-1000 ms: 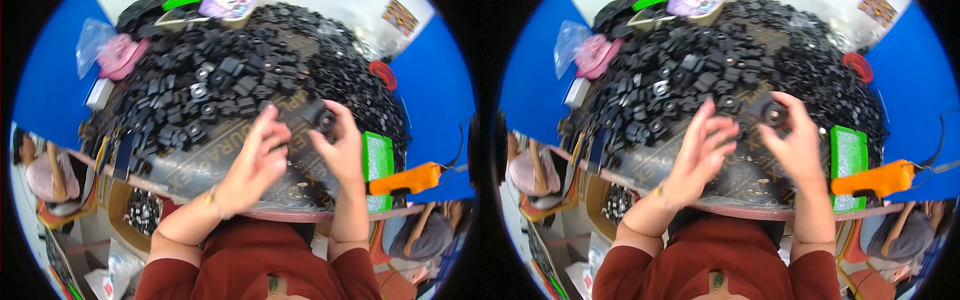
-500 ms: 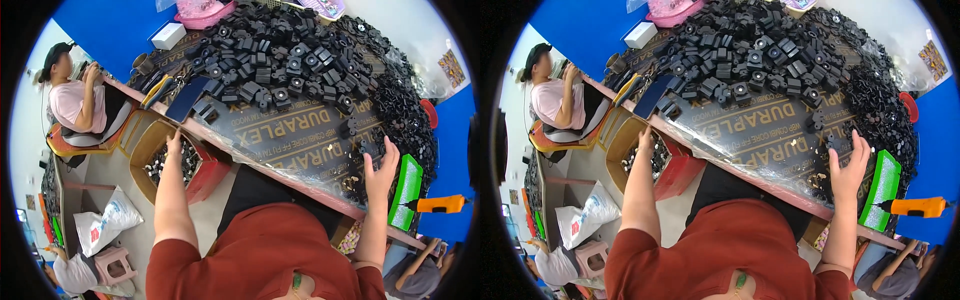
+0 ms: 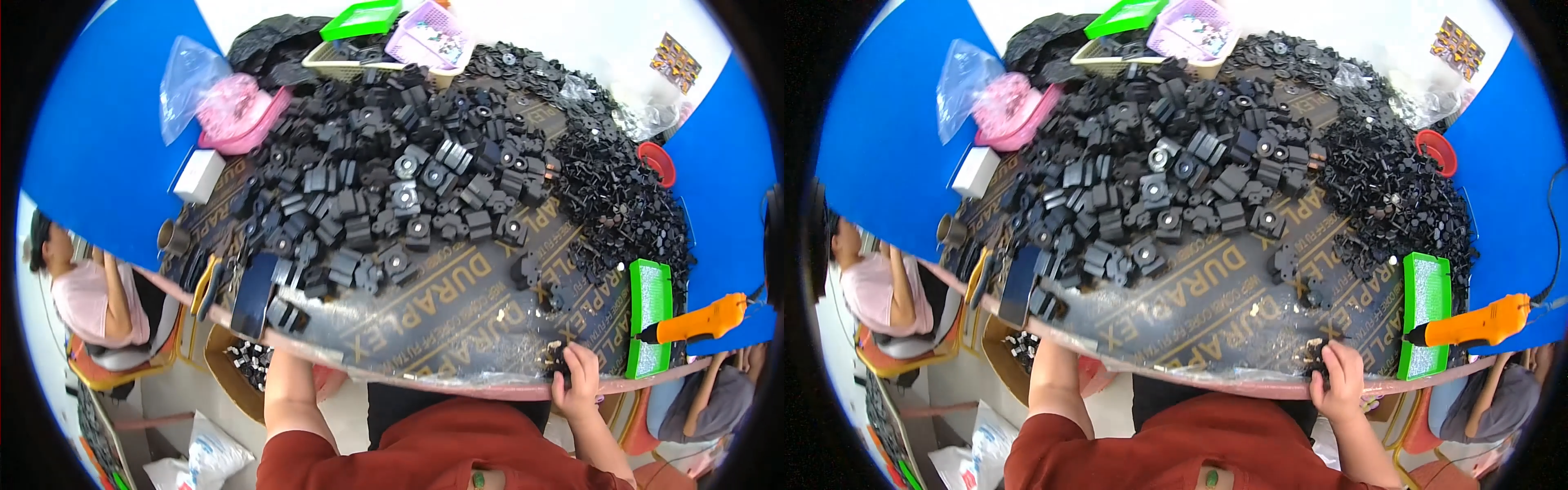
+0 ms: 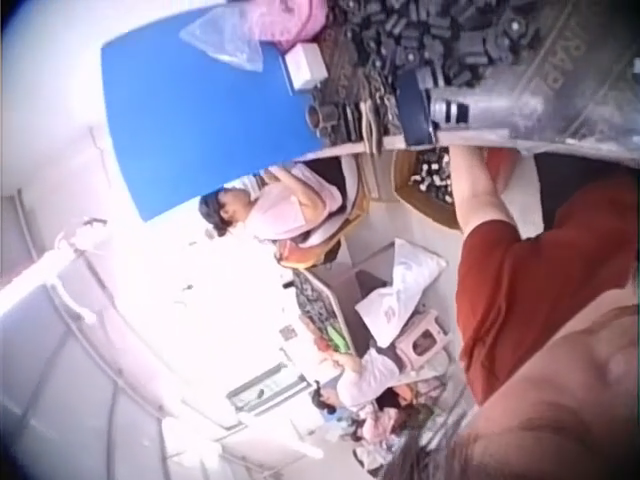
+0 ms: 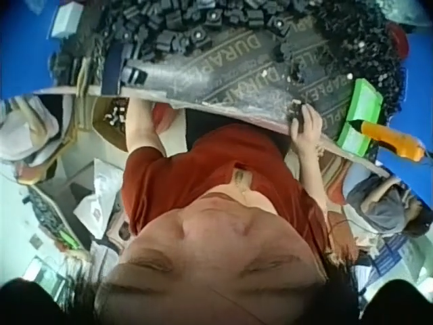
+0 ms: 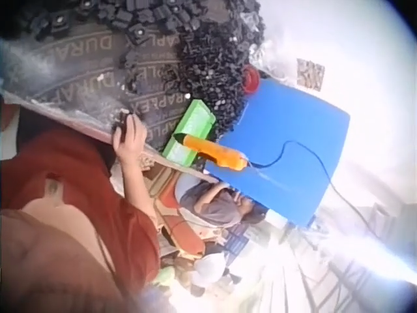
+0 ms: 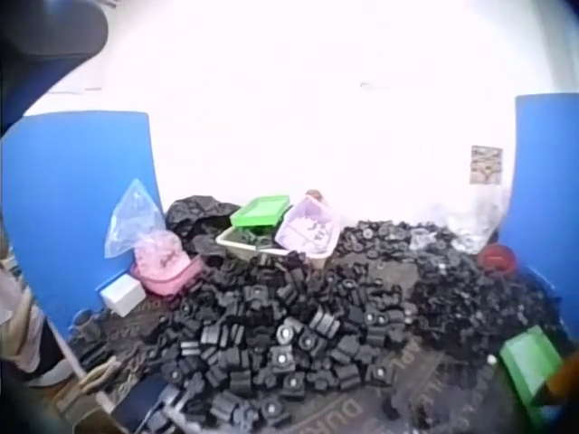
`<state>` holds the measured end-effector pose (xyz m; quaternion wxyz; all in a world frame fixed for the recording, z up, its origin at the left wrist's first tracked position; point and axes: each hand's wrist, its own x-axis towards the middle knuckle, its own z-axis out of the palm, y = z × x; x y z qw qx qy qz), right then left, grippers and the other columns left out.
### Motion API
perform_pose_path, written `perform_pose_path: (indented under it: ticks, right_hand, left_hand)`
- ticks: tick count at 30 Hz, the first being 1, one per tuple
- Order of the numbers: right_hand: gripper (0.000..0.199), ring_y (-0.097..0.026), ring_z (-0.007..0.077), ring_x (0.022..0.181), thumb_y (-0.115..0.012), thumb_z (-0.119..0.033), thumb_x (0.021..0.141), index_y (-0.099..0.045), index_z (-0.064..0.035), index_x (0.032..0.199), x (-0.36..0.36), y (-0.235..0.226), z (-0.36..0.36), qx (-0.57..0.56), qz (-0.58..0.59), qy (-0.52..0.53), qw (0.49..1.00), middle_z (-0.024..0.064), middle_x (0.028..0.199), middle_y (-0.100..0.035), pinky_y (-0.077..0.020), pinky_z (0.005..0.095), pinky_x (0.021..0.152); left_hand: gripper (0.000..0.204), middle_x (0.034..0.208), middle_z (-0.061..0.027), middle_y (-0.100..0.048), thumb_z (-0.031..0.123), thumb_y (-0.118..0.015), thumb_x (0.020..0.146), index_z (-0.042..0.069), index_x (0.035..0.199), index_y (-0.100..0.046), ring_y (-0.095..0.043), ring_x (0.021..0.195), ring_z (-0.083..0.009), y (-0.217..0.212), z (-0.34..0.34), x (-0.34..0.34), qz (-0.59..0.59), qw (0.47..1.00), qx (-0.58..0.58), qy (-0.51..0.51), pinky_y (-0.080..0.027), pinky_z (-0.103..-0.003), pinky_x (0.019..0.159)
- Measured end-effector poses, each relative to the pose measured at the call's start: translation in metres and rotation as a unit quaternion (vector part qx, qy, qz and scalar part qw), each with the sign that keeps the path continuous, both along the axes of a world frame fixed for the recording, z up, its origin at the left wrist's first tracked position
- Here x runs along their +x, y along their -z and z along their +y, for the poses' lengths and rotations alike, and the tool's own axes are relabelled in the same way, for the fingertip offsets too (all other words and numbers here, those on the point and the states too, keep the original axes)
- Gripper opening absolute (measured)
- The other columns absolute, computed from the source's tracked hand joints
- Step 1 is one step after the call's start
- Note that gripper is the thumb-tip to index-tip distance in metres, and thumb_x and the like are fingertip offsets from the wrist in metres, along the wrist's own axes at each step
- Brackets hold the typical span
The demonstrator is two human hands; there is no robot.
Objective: Inspecting and sorting small black plastic components on a factory workbench.
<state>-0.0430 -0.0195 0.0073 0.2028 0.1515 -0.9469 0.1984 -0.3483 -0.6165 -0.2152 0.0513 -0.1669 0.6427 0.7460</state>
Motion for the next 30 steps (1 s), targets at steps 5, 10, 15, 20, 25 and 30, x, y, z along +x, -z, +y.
perform_pose_path:
  ticks: [5,10,15,20,25,30]
  right_hand:
    - [0.049,-0.059,0.0416,0.101,-0.064,-0.006,0.068,-0.061,0.0025,0.117,-0.006,-0.003,-0.001,0.020,-0.020,0.020,0.999,0.0222,0.116,-0.062,-0.0481,0.0503,0.092]
    - [0.044,-0.060,0.0400,0.102,-0.064,-0.007,0.069,-0.064,0.0019,0.112,-0.010,-0.004,0.000,0.023,-0.041,0.026,0.999,0.0200,0.113,-0.064,-0.0483,0.0507,0.095]
    - [0.047,-0.062,0.0382,0.096,-0.074,-0.009,0.068,-0.064,-0.0012,0.113,-0.016,-0.013,0.001,-0.015,-0.047,0.018,0.999,0.0174,0.108,-0.065,-0.0513,0.0462,0.087]
    - [0.042,-0.062,0.0365,0.101,-0.078,-0.012,0.076,-0.062,-0.0027,0.114,-0.085,-0.048,-0.020,-0.072,0.009,0.017,0.997,0.0162,0.112,-0.064,-0.0510,0.0435,0.088]
    - [0.068,-0.060,0.0358,0.107,-0.076,-0.041,0.079,-0.054,0.0029,0.126,-0.161,-0.052,-0.046,0.051,-0.077,0.034,0.995,0.0189,0.109,-0.065,-0.0451,0.0457,0.097]
    - [0.079,-0.059,0.0369,0.110,-0.079,-0.043,0.076,-0.050,0.0008,0.136,-0.159,-0.064,-0.050,0.088,-0.211,-0.068,0.971,0.0221,0.116,-0.064,-0.0438,0.0451,0.099]
  left_hand:
    - [0.054,0.129,-0.0120,-0.057,0.043,-0.062,0.092,0.013,0.136,-0.053,-0.053,0.121,-0.0315,0.029,0.021,-0.020,-0.012,0.984,-0.117,0.134,-0.042,-0.046,0.103]
    - [0.057,0.133,-0.0138,-0.056,0.046,-0.061,0.092,0.013,0.138,-0.053,-0.052,0.123,-0.0330,0.059,0.048,0.010,-0.011,0.940,-0.219,0.260,-0.040,-0.046,0.105]
    - [0.061,0.136,-0.0156,-0.054,0.049,-0.060,0.092,0.012,0.139,-0.052,-0.050,0.126,-0.0345,0.068,0.061,0.076,0.013,0.871,-0.328,0.365,-0.038,-0.046,0.108]
    - [0.064,0.140,-0.0175,-0.052,0.052,-0.060,0.092,0.011,0.141,-0.051,-0.048,0.129,-0.0361,0.028,0.083,0.159,0.038,0.781,-0.443,0.440,-0.036,-0.047,0.110]
    - [0.068,0.143,-0.0193,-0.050,0.055,-0.059,0.091,0.010,0.142,-0.051,-0.047,0.132,-0.0376,-0.057,0.117,0.232,0.056,0.667,-0.548,0.502,-0.034,-0.047,0.113]
    - [0.058,0.135,-0.0217,-0.058,0.045,-0.058,0.096,0.008,0.140,-0.053,-0.056,0.124,-0.0361,-0.214,0.188,0.281,-0.031,0.574,-0.525,0.628,-0.042,-0.044,0.106]
